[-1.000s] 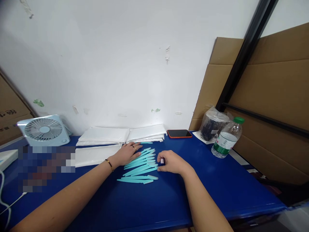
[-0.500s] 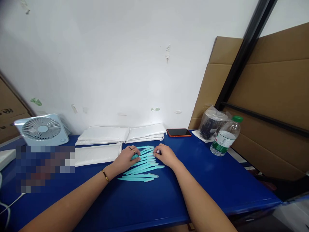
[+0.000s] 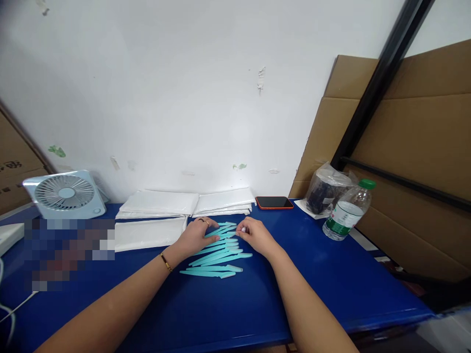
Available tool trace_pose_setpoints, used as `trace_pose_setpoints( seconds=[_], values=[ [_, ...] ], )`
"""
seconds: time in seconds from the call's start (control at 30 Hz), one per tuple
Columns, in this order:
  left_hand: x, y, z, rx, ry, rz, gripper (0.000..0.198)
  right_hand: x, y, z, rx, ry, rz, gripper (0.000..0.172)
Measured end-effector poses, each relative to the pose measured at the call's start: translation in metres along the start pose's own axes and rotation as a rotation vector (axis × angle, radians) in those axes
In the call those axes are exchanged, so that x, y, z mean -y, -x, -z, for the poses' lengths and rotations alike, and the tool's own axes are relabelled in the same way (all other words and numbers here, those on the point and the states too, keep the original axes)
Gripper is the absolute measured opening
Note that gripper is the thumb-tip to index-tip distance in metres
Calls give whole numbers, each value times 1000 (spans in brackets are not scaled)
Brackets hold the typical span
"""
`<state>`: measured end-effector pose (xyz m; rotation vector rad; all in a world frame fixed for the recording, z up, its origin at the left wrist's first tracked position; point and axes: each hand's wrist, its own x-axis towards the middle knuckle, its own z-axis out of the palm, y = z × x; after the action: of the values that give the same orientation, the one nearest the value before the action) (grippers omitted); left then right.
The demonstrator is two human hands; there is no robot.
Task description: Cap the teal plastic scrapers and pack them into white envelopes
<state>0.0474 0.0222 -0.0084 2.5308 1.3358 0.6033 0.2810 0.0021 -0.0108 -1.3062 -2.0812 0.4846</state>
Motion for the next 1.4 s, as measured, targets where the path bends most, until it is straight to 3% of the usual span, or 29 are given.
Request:
trace_pose_setpoints(
  seconds=[0.07,0.13,0.3,0.5,0.6,0.73,0.87,0.97,1.07,1.17,1.3,1.4],
  values=[
    [3,0,-1,-9,-5,-50,52,-1,3,5,14,-13,-15,17],
    [5,-1,-2,55,-5,-82,60,-2,9,13,57,-40,-38,25],
    [6,-1,-5,228,53,-95,67,-9,24,25,399,-90,-106,44],
    [5,4,-2,315,68,-139,88,-2,16,0,316,-10,-99,23],
    [2,2,-3,296,26,-143,76,3,11,-8,260,25,-88,22],
    [1,-1,-4,250,12,-140,51,6,15,0,194,9,-87,23],
    [0,3,-3,224,88,-115,47,13,25,14,380,-59,-33,34],
    [-3,9,3,261,131,-92,47,19,28,12,513,-73,-26,27],
    [-7,14,10,320,149,-105,61,21,26,4,477,-39,-21,14],
    [-10,17,12,344,123,-109,80,17,22,-3,361,19,-49,9],
    [-11,14,6,309,45,-69,70,19,19,-2,200,115,-82,7],
    [-10,11,1,276,6,-59,62,35,23,-1,196,97,32,13]
  ],
)
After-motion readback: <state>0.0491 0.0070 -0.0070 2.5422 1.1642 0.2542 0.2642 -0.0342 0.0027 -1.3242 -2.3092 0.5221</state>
